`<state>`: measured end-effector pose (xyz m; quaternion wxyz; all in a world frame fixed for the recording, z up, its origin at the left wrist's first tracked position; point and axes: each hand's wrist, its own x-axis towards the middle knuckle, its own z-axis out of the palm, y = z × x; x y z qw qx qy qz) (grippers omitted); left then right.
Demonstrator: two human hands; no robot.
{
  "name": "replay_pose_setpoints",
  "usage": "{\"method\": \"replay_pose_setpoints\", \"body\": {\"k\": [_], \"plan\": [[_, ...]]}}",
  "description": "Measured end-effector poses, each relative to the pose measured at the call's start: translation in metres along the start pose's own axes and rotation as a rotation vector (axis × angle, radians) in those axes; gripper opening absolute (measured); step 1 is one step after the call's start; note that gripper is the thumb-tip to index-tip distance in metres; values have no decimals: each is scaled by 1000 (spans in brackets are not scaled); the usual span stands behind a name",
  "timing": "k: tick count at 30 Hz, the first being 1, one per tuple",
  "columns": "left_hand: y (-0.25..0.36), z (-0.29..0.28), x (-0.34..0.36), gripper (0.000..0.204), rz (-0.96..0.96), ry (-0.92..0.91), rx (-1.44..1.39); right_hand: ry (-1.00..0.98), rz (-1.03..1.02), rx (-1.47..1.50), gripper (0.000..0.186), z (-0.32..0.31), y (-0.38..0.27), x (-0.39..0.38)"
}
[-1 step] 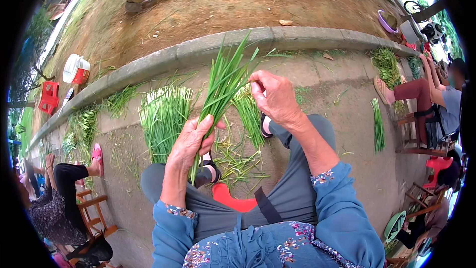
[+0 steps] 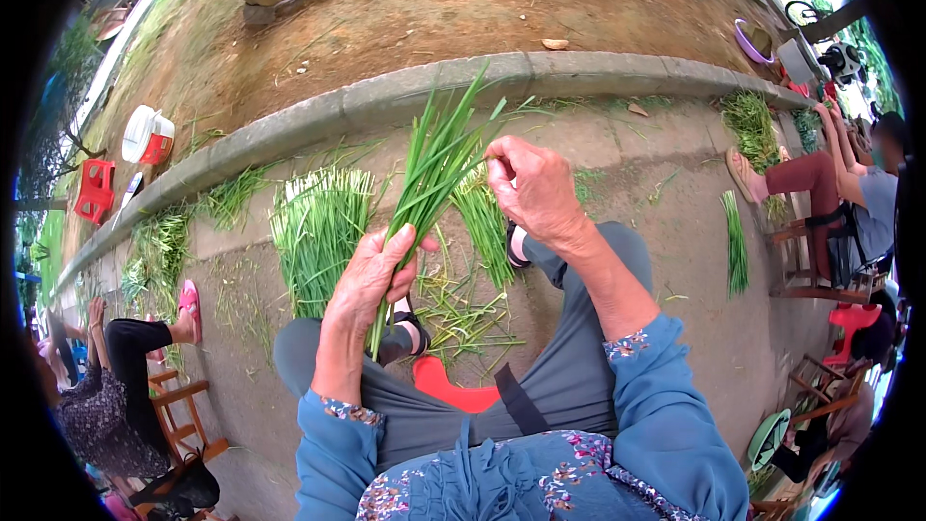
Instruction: The person sorts bunches of green leaves by hand, removing damaged parts and placing the cleaned items into a pile.
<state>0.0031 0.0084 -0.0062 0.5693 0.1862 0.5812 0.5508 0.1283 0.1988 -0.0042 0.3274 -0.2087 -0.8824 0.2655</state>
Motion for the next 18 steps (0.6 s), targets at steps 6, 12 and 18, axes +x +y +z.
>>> {"method": "replay_pose_setpoints", "body": {"k": [6,12,18], "plan": [[-3,0,-3,45,-19,-12,21,239,200,-68,4,-4,5,8],[-1,-4,-3,43,-1,11,6,485,318,145,8,-33,36,18],[-1,-5,-6,44,2,24,1,445,366,165,10,-57,59,17]]}}
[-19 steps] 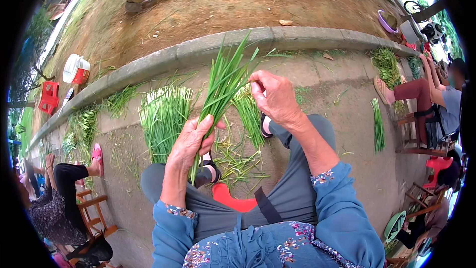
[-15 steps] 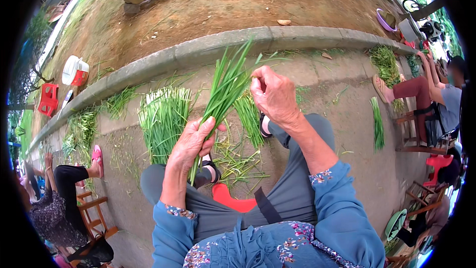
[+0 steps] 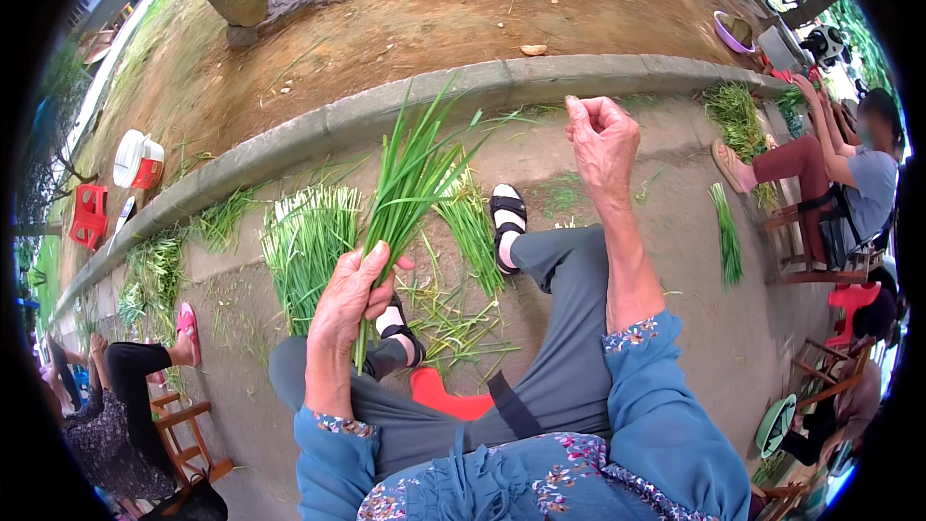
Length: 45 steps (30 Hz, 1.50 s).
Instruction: The person sorts bunches of green leaves by hand, removing damaged parts and placing the cleaned items into a pile.
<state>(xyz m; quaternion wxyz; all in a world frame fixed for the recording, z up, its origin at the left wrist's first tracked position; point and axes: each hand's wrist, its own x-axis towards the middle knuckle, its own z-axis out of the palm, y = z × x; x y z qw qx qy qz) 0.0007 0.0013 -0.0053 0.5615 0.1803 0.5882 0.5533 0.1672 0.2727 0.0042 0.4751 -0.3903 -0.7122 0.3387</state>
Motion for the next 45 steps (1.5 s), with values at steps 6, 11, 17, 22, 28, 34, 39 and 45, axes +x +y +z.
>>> {"method": "replay_pose_setpoints", "body": {"k": [6,11,17,22,28,34,39,45], "plan": [[-1,-1,0,42,14,4,-9,-318,82,132,22,-6,4,0],[-2,-2,1,43,23,-6,-18,-509,-46,-64,29,-8,19,2],[0,-2,-1,43,24,7,-17,-562,31,-110,22,-9,12,-1],[1,-2,-1,42,28,-2,-24,-540,66,-69,17,-6,10,-4],[1,-3,-1,42,24,-2,-22,-447,37,-73,13,-4,16,-3],[0,-4,-1,43,8,-11,29,-232,-33,-280,11,-1,12,-3],[0,-4,-2,45,-14,-54,51,31,-65,-317,11,-4,16,6],[-1,-4,-1,45,-12,-59,39,-60,-3,-189,9,-7,12,2]]}}
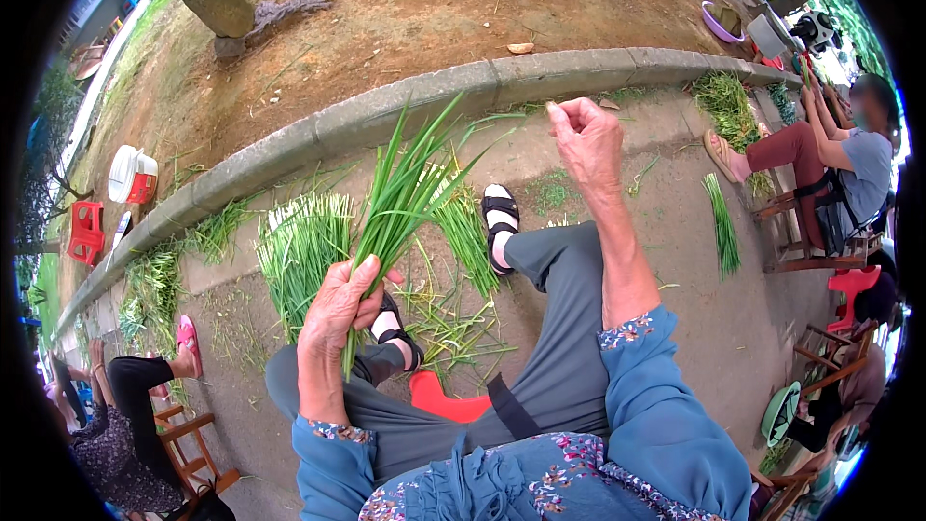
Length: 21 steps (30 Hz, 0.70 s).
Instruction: The person sorts bunches of green leaves by hand, removing damaged parts and placing the cleaned items into a pile.
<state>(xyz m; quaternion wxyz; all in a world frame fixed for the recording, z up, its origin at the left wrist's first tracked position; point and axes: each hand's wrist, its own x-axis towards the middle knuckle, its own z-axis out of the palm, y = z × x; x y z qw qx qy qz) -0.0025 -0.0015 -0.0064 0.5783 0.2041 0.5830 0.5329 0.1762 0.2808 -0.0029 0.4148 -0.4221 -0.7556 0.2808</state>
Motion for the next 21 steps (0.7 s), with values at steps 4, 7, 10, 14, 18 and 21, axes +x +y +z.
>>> {"method": "replay_pose_setpoints", "body": {"k": [4,7,10,14,18,21], "plan": [[2,1,-1,45,1,20,10,-94,-76,102,7,3,-4,-2],[1,-1,-1,45,5,34,16,-203,-107,227,9,3,-18,-7],[3,0,-3,45,8,47,28,-263,-222,161,14,0,-26,-9],[1,0,-1,46,12,35,33,-293,-346,67,15,4,-24,-11],[1,0,-1,47,11,31,37,-288,-389,34,11,7,-17,-11],[3,1,-1,47,5,32,33,-281,-407,-10,8,9,-18,-12]]}}
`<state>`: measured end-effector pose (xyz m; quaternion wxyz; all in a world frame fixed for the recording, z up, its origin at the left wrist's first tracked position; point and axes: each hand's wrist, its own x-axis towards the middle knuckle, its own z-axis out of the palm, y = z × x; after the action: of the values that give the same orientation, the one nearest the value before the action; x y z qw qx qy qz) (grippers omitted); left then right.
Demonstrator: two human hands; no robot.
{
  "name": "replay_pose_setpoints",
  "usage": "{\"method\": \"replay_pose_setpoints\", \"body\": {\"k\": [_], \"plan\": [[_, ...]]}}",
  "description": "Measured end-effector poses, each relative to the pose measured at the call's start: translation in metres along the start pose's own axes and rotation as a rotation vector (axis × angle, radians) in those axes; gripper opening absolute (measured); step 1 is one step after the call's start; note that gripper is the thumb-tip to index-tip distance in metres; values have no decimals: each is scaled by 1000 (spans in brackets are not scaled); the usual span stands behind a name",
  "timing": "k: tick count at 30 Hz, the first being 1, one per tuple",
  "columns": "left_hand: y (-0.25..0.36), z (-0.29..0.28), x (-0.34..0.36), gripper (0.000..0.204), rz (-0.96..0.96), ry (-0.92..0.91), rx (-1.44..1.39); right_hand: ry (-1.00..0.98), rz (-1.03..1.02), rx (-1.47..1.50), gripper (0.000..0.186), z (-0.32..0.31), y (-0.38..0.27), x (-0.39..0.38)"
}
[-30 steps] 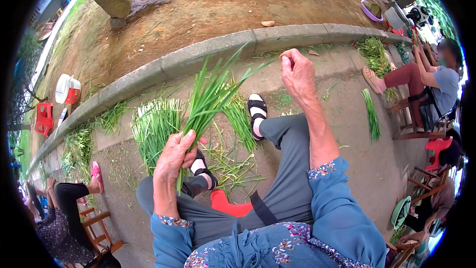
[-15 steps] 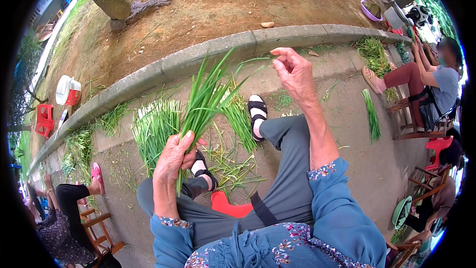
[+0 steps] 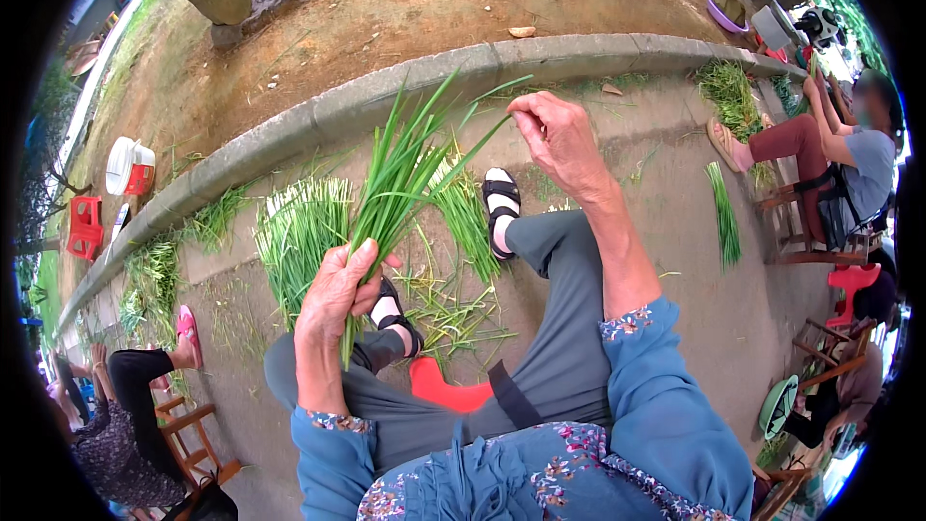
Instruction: The person sorts bunches of green leaves by hand, removing damaged parts and placing the cleaned items into a pile.
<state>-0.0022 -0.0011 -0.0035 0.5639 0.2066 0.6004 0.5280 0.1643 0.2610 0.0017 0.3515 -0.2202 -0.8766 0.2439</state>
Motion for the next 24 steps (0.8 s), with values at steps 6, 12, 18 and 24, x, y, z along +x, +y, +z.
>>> {"method": "replay_pose_setpoints", "body": {"k": [6,12,18,24], "plan": [[-1,1,1,47,-4,-18,10,76,40,-12,8,5,-3,0],[0,2,0,45,-11,-2,-14,288,225,-79,7,-4,8,5],[-1,0,-2,40,-1,-35,-19,243,363,-129,2,-7,11,3],[-2,-1,-2,38,-3,-33,-20,184,337,-94,5,-5,15,0]]}}
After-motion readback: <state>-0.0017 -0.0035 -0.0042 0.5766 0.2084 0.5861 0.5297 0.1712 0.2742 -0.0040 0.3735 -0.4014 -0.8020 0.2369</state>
